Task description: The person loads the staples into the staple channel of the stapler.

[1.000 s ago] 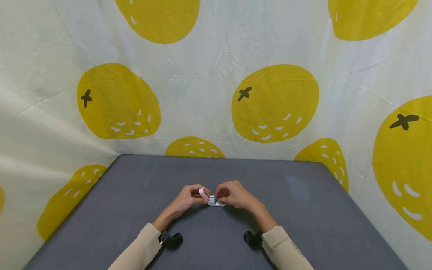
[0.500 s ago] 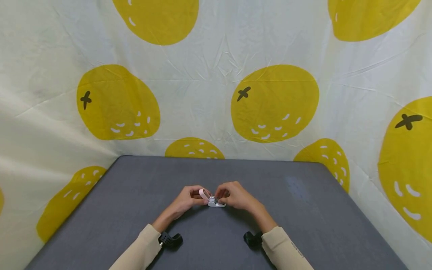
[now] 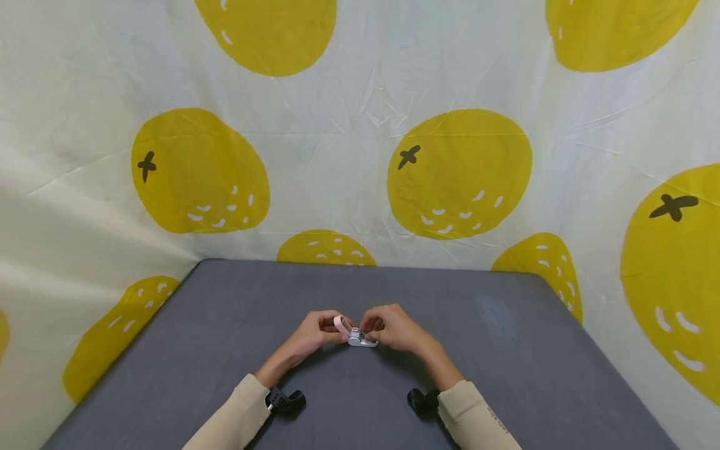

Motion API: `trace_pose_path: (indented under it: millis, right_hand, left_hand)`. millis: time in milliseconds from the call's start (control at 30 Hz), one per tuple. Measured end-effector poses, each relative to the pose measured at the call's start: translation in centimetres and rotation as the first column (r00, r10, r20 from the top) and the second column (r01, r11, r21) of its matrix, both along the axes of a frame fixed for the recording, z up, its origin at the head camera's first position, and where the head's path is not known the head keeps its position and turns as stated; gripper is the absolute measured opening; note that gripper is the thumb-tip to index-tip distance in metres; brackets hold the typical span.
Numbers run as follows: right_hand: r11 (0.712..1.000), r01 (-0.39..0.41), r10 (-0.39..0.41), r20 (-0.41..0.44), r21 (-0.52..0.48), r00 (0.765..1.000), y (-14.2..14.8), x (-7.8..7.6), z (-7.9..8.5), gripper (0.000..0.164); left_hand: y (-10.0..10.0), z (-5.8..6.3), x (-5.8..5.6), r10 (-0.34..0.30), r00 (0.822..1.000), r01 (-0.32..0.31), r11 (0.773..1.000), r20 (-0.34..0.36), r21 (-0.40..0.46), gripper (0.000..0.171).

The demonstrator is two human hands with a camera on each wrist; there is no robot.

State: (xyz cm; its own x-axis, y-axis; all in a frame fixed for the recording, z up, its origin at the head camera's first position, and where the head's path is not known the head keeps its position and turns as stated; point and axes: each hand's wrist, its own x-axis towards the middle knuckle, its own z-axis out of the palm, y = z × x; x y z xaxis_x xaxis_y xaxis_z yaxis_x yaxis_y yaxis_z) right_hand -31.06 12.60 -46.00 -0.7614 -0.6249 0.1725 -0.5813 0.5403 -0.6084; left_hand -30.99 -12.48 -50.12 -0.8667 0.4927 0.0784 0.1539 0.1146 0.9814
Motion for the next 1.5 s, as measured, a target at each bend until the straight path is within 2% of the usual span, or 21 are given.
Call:
trace_pose_path:
  millis: [300, 767, 1500]
  right_hand:
    - [1.000, -0.003, 0.003, 0.021, -0.003, 1.000, 0.24, 0.36, -0.12, 0.010]
    - [1.000, -0.012, 0.011, 0.019, 0.009, 1.000, 0.27, -0.19, 0.20, 0.009]
    - [1.000, -0.011, 0.011, 0.029, 0.007, 1.000, 0.17, -0.32, 0.57, 0.010]
  left_hand:
    - [0.11, -0.18, 0.01, -0.026, 1.000, 0.026, 1.000, -0.003, -0.004, 0.031]
    - [0.17, -0.10, -0.03, -0.025, 1.000, 0.026, 0.999, -0.008, 0.033, 0.032]
    - [0.23, 0.13, -0.12, -0.015, 1.000, 0.015, 0.999, -0.003, 0.040, 0.033]
